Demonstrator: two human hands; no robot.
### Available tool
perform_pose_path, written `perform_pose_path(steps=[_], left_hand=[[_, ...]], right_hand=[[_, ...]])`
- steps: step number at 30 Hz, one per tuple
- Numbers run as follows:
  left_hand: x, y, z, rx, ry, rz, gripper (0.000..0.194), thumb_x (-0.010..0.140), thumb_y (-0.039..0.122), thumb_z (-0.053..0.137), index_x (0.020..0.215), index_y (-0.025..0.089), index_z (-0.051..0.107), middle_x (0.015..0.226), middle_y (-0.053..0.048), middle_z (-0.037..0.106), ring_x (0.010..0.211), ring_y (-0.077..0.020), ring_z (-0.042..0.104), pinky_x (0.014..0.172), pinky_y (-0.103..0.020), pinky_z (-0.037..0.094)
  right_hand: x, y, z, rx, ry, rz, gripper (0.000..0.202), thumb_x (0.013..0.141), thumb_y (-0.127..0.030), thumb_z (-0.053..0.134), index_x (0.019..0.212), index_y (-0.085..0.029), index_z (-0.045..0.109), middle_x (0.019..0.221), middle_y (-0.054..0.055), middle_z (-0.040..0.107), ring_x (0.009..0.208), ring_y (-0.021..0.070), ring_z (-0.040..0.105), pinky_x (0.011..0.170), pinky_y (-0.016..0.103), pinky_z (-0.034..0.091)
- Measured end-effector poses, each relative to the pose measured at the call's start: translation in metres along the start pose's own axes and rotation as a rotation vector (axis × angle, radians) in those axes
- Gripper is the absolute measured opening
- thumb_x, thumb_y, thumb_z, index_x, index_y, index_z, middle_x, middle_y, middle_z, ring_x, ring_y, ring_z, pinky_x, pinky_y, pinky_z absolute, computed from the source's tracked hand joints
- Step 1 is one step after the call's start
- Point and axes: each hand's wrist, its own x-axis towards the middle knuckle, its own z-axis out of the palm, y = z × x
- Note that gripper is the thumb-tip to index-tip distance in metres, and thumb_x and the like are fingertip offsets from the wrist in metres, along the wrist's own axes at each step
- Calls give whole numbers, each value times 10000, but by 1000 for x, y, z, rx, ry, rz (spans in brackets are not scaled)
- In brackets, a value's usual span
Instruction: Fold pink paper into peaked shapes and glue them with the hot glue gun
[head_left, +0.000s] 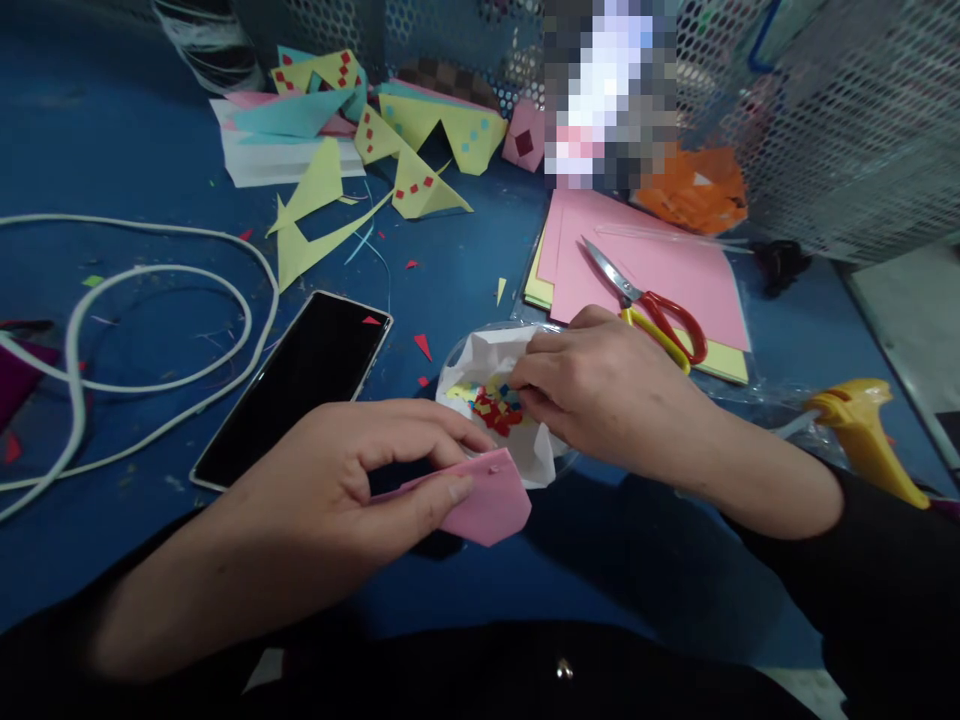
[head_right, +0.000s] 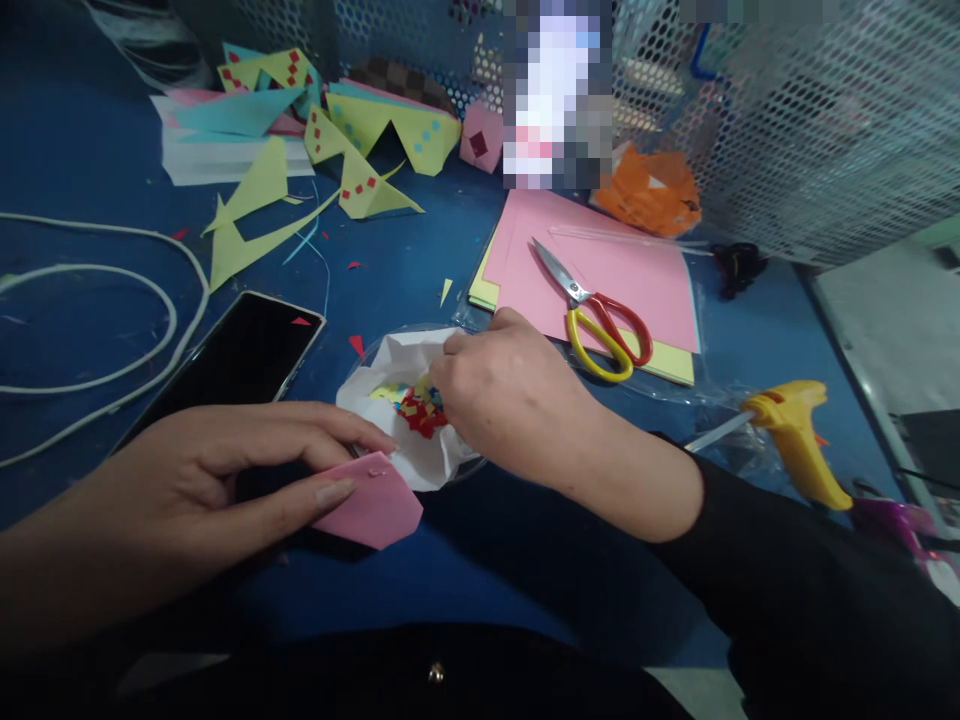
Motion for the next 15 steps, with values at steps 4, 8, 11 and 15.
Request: perform_pose_path(steps=[4,8,11,15], left_hand=[[-2,-1,0,-5,9,-13,217,874,311,629,705,258,756,980,10,773,880,-160,722,831,-233,572],[-1,-2,0,-6,-5,-9,218,876,314,624,714,262,761,985,10,774,883,-162,721,828,-235,576],[1,-1,0,2,-6,-10,214,875,317,627,718,258,760,983,3,777,887,-169,723,838,-246,579],[0,0,-1,2,-3,-2,193,873,300,637,729,257,759,983,6,780,910,-169,726,864,-240,577]], right_hand=[[-1,0,3,62,79,11,153,845,-132,536,797,-168,676,745,21,672,641,146,539,711,336,313],[-3,0,6,98,144,12,175,853,-144,522,778,-170,677,726,21,675,636,141,548,718,329,331],[-4,1,6,146,165,19,189,856,-138,516,779,-174,685,729,19,683,651,141,573,738,330,354],[-6,2,3,259,260,49,198,851,-112,524,761,-190,682,729,2,686,686,142,609,800,341,403]])
